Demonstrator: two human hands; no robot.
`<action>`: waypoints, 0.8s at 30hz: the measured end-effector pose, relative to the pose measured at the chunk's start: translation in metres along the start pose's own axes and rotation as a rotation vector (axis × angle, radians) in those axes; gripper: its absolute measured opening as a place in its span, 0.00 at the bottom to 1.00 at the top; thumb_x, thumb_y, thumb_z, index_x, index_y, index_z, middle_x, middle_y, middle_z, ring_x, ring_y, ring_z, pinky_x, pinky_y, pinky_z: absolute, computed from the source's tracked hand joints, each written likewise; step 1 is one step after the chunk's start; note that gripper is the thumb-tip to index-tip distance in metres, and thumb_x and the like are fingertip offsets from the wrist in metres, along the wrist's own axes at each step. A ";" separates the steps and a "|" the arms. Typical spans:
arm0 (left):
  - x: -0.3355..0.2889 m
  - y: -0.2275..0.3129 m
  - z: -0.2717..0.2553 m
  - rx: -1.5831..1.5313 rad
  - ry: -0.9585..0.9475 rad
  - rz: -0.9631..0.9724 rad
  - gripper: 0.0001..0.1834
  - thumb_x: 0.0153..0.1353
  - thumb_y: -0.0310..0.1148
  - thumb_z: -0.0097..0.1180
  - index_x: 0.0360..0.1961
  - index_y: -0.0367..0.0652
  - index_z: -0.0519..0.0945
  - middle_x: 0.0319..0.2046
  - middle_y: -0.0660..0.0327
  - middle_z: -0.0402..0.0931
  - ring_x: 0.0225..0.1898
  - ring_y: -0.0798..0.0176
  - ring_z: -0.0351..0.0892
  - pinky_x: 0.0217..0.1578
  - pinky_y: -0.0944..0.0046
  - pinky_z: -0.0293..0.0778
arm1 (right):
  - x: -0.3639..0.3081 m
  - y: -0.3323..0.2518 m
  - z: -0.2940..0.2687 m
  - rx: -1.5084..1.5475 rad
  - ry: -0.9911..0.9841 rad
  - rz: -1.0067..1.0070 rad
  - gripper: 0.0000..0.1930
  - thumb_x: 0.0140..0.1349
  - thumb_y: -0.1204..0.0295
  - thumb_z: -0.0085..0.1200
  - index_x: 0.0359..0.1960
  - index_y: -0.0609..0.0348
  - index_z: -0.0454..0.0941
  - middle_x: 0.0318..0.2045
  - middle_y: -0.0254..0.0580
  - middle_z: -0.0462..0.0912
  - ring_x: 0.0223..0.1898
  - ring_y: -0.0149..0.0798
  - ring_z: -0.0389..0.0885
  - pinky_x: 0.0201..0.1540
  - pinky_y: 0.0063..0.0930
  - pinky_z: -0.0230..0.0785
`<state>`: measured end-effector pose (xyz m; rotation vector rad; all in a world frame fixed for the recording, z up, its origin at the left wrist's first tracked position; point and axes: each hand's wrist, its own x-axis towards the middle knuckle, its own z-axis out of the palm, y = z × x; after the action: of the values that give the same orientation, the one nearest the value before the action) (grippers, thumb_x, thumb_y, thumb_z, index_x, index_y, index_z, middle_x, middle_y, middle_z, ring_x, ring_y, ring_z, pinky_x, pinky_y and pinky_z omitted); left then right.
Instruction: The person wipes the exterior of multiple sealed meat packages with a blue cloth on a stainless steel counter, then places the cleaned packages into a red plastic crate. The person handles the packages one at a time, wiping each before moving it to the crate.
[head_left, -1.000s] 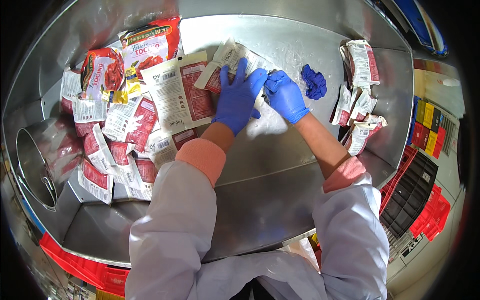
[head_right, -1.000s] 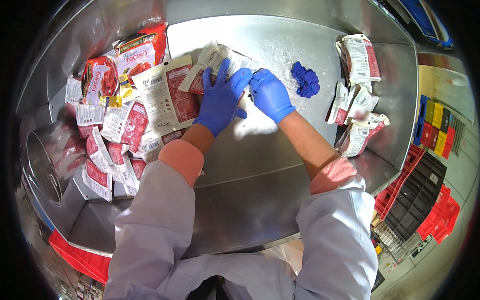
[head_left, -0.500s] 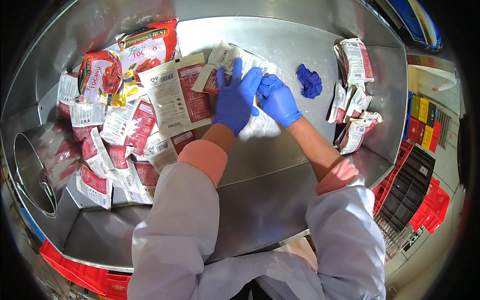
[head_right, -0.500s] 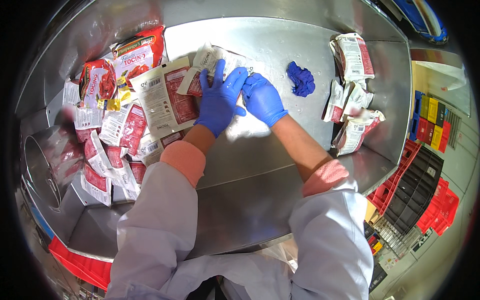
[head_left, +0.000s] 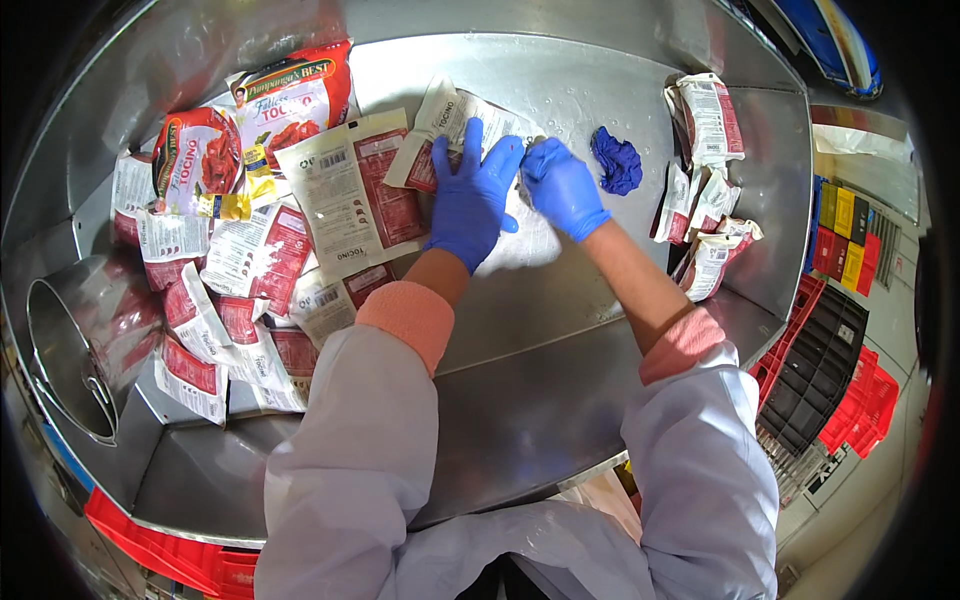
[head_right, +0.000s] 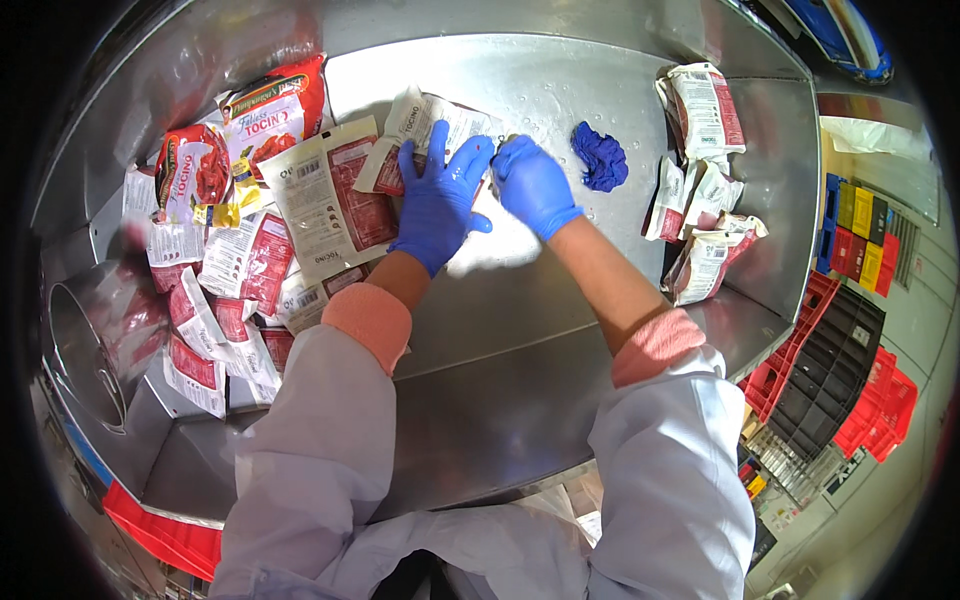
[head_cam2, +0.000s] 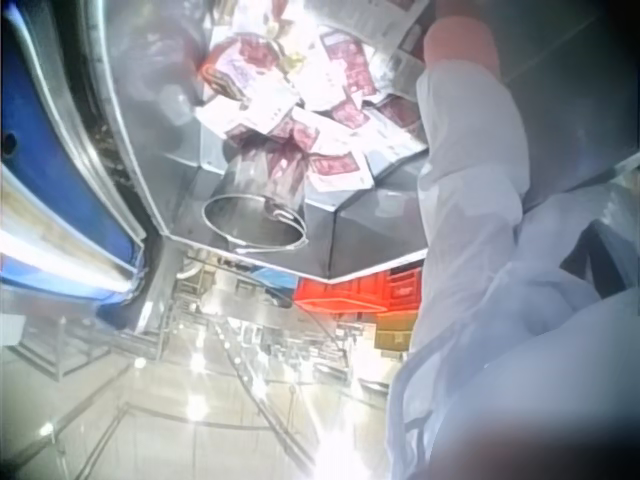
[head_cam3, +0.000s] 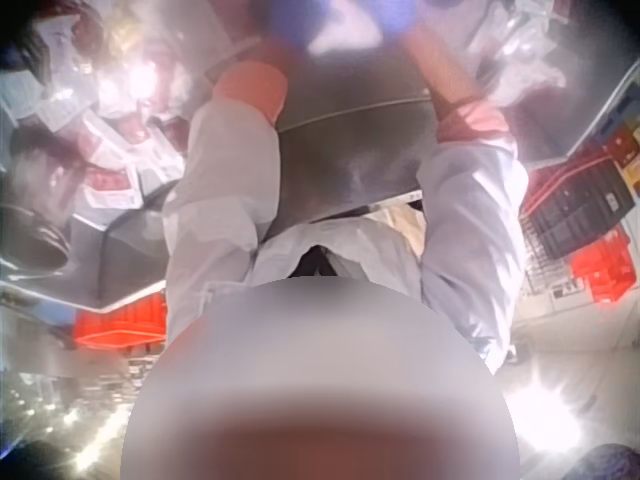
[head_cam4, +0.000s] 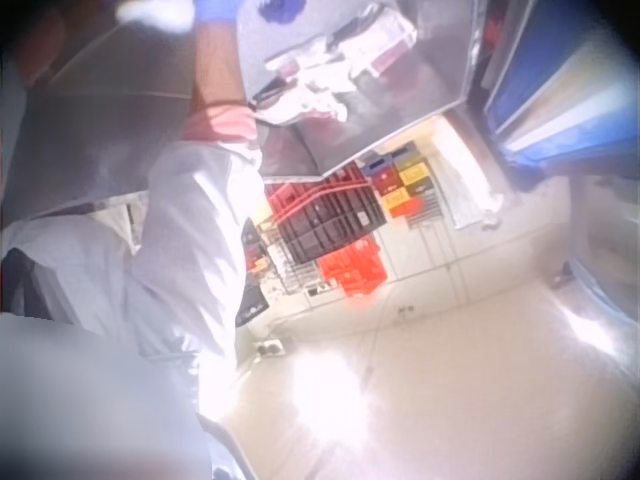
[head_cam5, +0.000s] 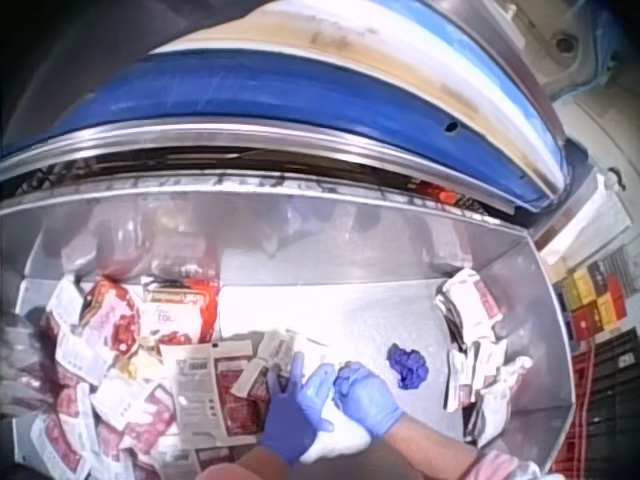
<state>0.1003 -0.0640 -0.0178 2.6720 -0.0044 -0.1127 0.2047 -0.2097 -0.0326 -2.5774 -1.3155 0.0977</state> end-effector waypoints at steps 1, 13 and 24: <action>0.000 0.001 0.001 -0.013 0.001 0.004 0.52 0.36 0.53 0.69 0.66 0.53 0.62 0.66 0.70 0.57 0.71 0.48 0.37 0.63 0.30 0.38 | 0.009 0.008 -0.001 -0.048 0.021 0.103 0.06 0.51 0.71 0.53 0.23 0.59 0.79 0.28 0.54 0.77 0.33 0.54 0.77 0.37 0.42 0.73; -0.008 -0.008 0.000 0.023 -0.004 0.102 0.55 0.34 0.56 0.68 0.67 0.56 0.60 0.65 0.70 0.58 0.71 0.48 0.38 0.63 0.31 0.39 | -0.028 -0.028 0.005 -0.461 -0.046 -0.208 0.04 0.52 0.72 0.49 0.24 0.59 0.72 0.18 0.47 0.71 0.21 0.44 0.74 0.28 0.38 0.71; -0.006 -0.003 -0.008 0.080 -0.081 0.097 0.55 0.35 0.54 0.69 0.67 0.59 0.58 0.65 0.69 0.57 0.71 0.49 0.40 0.64 0.32 0.38 | -0.021 0.017 -0.003 0.344 -0.035 0.007 0.09 0.61 0.68 0.45 0.35 0.59 0.74 0.32 0.43 0.79 0.32 0.44 0.79 0.35 0.36 0.72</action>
<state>0.0953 -0.0581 -0.0118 2.7393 -0.1675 -0.1926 0.2058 -0.2367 -0.0353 -2.2975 -1.1829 0.3408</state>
